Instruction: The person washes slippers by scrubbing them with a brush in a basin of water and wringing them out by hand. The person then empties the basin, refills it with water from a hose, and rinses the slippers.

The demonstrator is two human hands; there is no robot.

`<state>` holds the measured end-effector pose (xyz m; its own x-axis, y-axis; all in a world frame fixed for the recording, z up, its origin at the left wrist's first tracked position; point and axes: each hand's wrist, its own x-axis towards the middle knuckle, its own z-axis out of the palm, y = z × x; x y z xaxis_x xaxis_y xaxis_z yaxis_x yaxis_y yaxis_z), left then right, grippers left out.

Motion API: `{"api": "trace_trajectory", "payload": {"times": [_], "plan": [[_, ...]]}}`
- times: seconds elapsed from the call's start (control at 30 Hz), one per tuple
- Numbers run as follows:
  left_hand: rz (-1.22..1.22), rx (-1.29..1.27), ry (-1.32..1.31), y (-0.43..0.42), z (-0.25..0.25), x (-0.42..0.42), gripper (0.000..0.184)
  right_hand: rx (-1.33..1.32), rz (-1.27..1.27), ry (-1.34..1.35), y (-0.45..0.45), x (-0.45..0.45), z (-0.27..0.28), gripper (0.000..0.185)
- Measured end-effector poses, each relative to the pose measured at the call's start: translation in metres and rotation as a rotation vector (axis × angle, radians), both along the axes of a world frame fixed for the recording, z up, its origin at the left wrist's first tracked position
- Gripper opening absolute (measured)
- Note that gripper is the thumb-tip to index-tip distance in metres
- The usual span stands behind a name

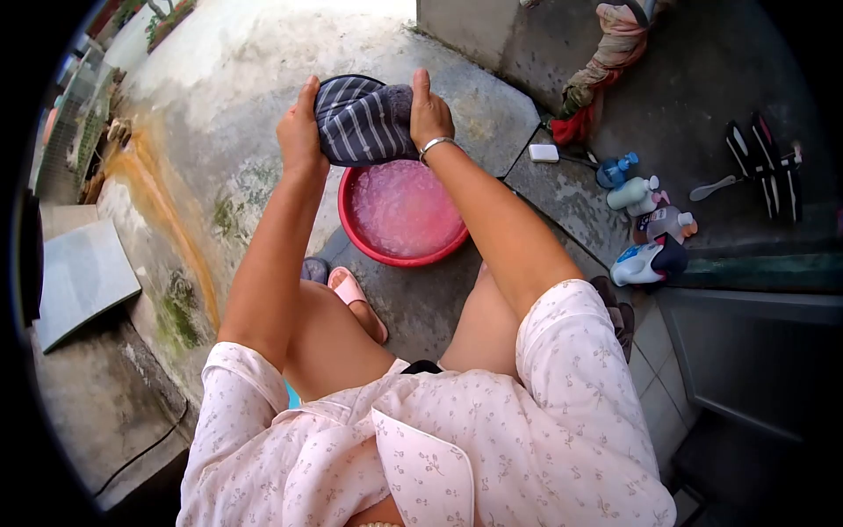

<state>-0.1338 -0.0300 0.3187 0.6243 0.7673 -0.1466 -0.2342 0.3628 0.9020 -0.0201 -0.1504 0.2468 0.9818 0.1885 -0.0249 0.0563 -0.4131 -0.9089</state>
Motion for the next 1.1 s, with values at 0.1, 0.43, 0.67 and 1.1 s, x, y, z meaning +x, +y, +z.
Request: {"api": "trace_trajectory", "payload": {"times": [0.1, 0.43, 0.67, 1.1], "plan": [[-0.004, -0.003, -0.029, 0.002, -0.003, -0.001, 0.035, 0.076, -0.022, 0.112, -0.004, 0.005, -0.013, 0.092], [-0.100, -0.079, -0.128, -0.008, 0.025, -0.012, 0.030, 0.745, 0.159, 0.782, -0.005, 0.003, -0.027, 0.062], [-0.173, -0.098, -0.121, 0.000, 0.027, -0.017, 0.038, 0.894, 0.198, 0.863, 0.014, -0.002, -0.050, 0.053], [-0.312, -0.222, -0.158, 0.026, 0.016, -0.015, 0.033, 1.017, 0.425, 0.982, 0.035, -0.041, -0.049, 0.045]]}}
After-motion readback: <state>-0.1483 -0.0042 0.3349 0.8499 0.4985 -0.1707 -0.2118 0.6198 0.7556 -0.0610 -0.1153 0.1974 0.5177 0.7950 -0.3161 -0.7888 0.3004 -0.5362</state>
